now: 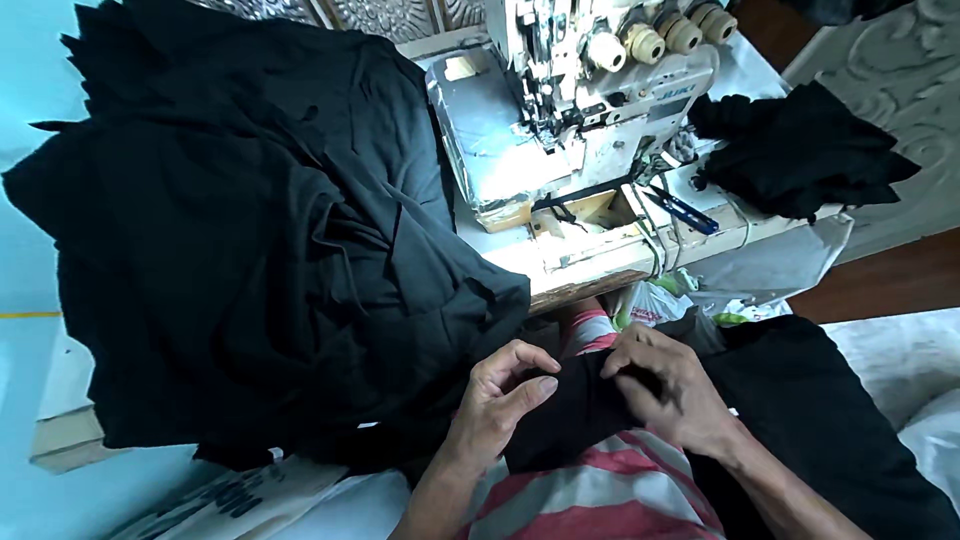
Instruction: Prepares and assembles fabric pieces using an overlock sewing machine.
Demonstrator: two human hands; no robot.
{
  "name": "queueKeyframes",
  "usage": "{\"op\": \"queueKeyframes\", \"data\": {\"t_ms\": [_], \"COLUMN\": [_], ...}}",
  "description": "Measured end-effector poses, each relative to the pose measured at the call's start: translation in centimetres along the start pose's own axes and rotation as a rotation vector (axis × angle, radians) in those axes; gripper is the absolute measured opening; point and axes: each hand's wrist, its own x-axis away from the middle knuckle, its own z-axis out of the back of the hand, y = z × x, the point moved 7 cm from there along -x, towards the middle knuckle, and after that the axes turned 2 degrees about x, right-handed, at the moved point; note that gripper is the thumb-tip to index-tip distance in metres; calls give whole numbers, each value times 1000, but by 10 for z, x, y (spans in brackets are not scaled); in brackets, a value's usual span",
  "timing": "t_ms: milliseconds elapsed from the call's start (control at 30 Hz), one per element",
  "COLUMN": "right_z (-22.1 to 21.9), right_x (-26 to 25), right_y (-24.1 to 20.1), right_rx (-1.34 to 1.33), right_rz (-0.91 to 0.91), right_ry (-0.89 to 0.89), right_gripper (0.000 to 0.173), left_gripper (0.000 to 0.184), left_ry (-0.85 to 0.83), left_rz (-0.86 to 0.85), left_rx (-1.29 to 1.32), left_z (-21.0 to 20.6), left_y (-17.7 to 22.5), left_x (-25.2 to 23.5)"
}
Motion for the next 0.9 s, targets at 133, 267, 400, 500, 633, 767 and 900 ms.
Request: {"op": "queueKeyframes", "data": {"t_ms": [133,267,400,500,633,767,900], "right_z": [-25,-37,-28,-25,-26,-29,-30], "right_x": [15,22,18,17,18,22,26], "right_y": [-23,-14,-7,0,8,16,20], "right_rx": [636,692,367,80,-230,-519,-567], "right_rz": [295,344,194,66,-52,-222,-287], "right_ry": [61,25,-5,-58,-33,23,63], "right_gripper": [43,26,33,41,34,23,17], "left_gripper": [5,8,42,55,38,28,33], "left_ry": [6,-86,-210,-251,-209,-123,-79], "left_rz": [49,67,-72,-165,-196,-170,-165], "left_rx": [-30,-158,-545,-913,-1041,-816,-760], "left_z": [2,2,-7,-15,-14,-1,1], "left_y": [0,0,3,9,13,16,17], "left_x": [-1,4,17,25,26,20,17]}}
